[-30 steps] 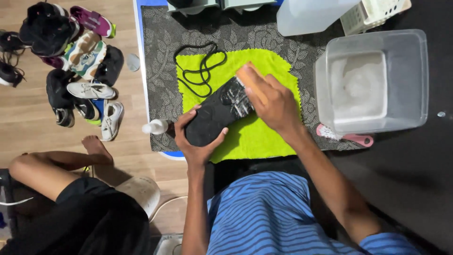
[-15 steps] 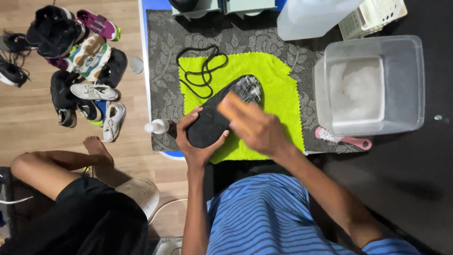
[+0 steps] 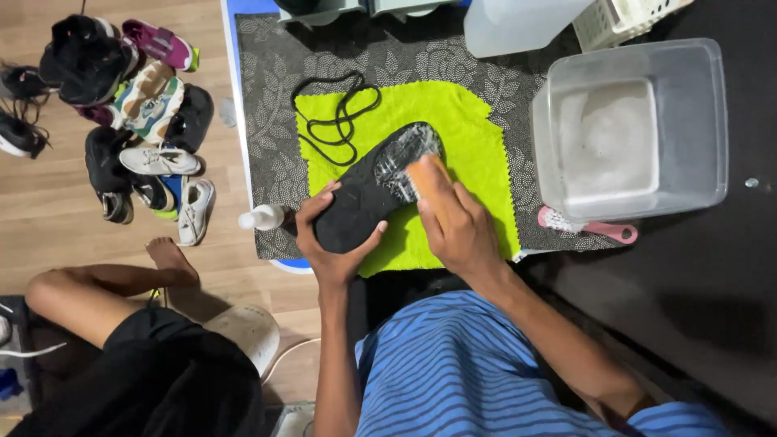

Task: The person scrubs the sole of a black sneaker with a sponge and cleaning solution. They hold the shoe in their left hand and scrub the bottom surface with their right hand, focusing on the tread pattern.

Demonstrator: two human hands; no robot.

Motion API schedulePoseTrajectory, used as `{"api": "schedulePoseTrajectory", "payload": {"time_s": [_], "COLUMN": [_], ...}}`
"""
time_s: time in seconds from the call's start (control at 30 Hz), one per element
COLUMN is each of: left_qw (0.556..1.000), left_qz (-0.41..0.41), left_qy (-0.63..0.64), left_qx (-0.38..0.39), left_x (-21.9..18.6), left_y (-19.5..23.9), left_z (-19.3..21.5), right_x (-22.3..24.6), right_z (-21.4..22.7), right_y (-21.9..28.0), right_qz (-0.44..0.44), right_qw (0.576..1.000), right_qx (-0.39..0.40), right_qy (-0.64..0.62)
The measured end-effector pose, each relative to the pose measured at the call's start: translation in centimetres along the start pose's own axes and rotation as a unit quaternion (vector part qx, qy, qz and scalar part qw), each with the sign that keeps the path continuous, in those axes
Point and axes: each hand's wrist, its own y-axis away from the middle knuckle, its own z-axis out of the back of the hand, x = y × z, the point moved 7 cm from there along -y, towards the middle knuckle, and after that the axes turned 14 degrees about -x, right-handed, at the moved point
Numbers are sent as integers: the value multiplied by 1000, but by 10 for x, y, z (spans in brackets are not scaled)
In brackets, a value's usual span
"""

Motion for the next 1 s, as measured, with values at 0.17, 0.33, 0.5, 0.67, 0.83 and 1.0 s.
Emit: {"api": "schedulePoseTrajectory", "payload": {"time_s": [0.17,0.33,0.5,0.67,0.83,1.0], "left_qw": [999,999,1000,1000,1000,1000], "left_qz": [-12,-15,8,16,22,17], "left_qy": [-13,-17,-1,4,1,-14], "left_qx": [30,37,11,12,6,11], "left_x": [-7,-8,2,4,2,6], "left_y": [2,1,-2,-2,0,-3], "left_z": [-2,-4,0,1,6,1], "right_x": [-38,-53,-29,7,-8,-20], "right_z": [-32,-37,-6,10,-2,-5], "right_y": [-37,-47,-9,16,27,8], "right_qz": [-107,-202,-159,-131,-69,-45], "right_qw": [994,977,986,988,995,998], "right_qx": [29,66,48,57,53,-10], "right_qy": [-2,33,-20,-55,-52,-45]}}
